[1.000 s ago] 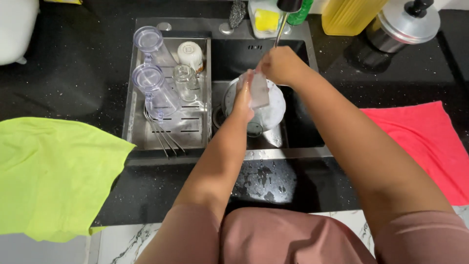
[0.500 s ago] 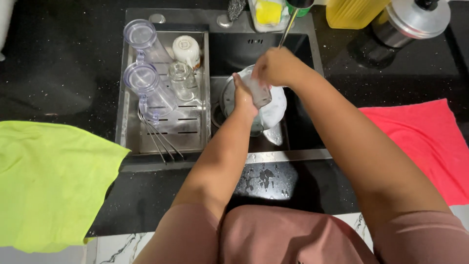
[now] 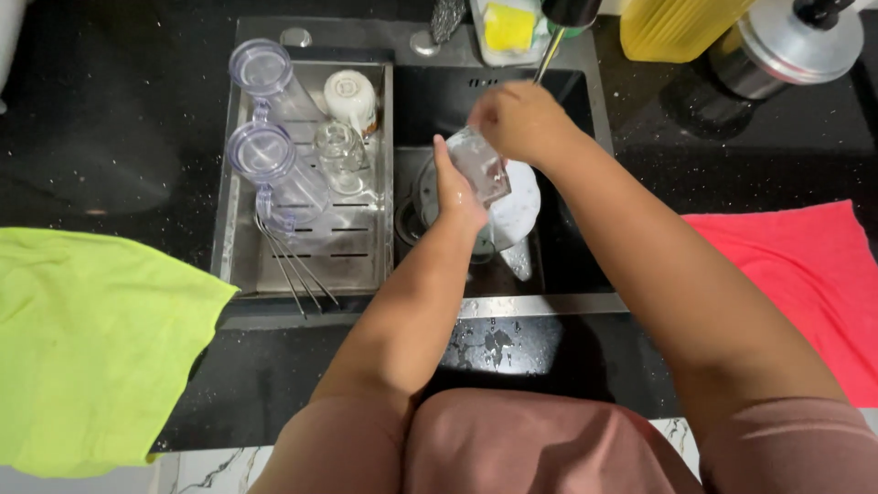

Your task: Washing glasses and plates in a kitchen sink using a sponge and dish soap.

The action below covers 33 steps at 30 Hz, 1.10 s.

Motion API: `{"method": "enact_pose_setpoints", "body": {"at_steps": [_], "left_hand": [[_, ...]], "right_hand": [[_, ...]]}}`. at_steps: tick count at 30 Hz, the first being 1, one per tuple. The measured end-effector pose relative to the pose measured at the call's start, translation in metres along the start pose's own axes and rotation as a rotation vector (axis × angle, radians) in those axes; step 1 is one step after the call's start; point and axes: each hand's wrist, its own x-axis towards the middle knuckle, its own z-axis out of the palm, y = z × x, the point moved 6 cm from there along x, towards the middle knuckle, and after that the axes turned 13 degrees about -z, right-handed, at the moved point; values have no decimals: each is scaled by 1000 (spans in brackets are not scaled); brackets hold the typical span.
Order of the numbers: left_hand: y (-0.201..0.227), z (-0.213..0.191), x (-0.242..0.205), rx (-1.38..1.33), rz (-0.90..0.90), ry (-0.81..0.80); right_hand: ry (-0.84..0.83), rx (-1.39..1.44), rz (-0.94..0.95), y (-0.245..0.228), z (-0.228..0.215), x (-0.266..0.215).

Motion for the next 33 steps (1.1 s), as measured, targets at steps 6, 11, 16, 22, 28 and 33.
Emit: {"method": "enact_pose_setpoints", "body": {"at_steps": [6, 11, 16, 22, 28, 33], "left_hand": [[7, 3, -12, 161, 48, 123], [10, -1, 7, 85, 99, -95], [5, -9, 4, -21, -85, 139], [14, -33, 27, -143, 65, 32], [19, -55, 38, -156, 155, 206], [19, -49, 28, -108, 123, 229]], "right_hand": [[-77, 27, -47, -29, -14, -1], [-199, 130, 97, -37, -31, -16], [-302, -430, -170, -60, -25, -37], [-226, -37, -4, -48, -1, -34], [-296, -25, 112, -28, 18, -44], [27, 131, -66, -28, 8, -38]]}}
